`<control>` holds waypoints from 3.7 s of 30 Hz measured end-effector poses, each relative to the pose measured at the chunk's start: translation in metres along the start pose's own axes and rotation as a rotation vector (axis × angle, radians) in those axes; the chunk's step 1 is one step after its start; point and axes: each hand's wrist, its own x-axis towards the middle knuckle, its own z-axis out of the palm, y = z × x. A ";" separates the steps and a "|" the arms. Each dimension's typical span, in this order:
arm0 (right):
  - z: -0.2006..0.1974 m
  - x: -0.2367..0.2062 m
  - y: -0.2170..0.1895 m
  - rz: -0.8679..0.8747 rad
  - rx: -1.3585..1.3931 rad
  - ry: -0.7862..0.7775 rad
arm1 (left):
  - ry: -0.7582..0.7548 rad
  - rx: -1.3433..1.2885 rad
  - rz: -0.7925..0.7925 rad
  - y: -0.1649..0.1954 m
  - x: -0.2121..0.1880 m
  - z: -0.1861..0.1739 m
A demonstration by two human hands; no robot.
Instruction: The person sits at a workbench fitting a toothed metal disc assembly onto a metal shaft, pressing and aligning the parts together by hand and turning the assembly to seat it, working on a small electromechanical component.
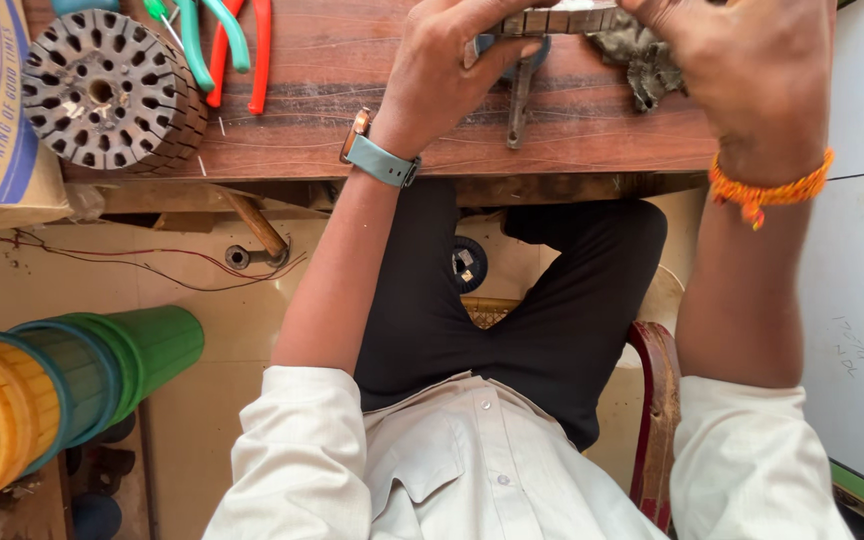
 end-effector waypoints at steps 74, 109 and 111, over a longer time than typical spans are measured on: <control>0.028 -0.046 0.045 0.159 0.261 0.187 | 0.769 -0.024 -0.824 0.017 -0.055 -0.049; 0.077 -0.034 0.021 0.076 -0.080 0.068 | 0.779 -0.268 -0.897 0.021 -0.047 -0.072; 0.084 -0.039 0.023 0.149 -0.087 0.083 | 0.754 -0.223 -0.888 0.020 -0.052 -0.072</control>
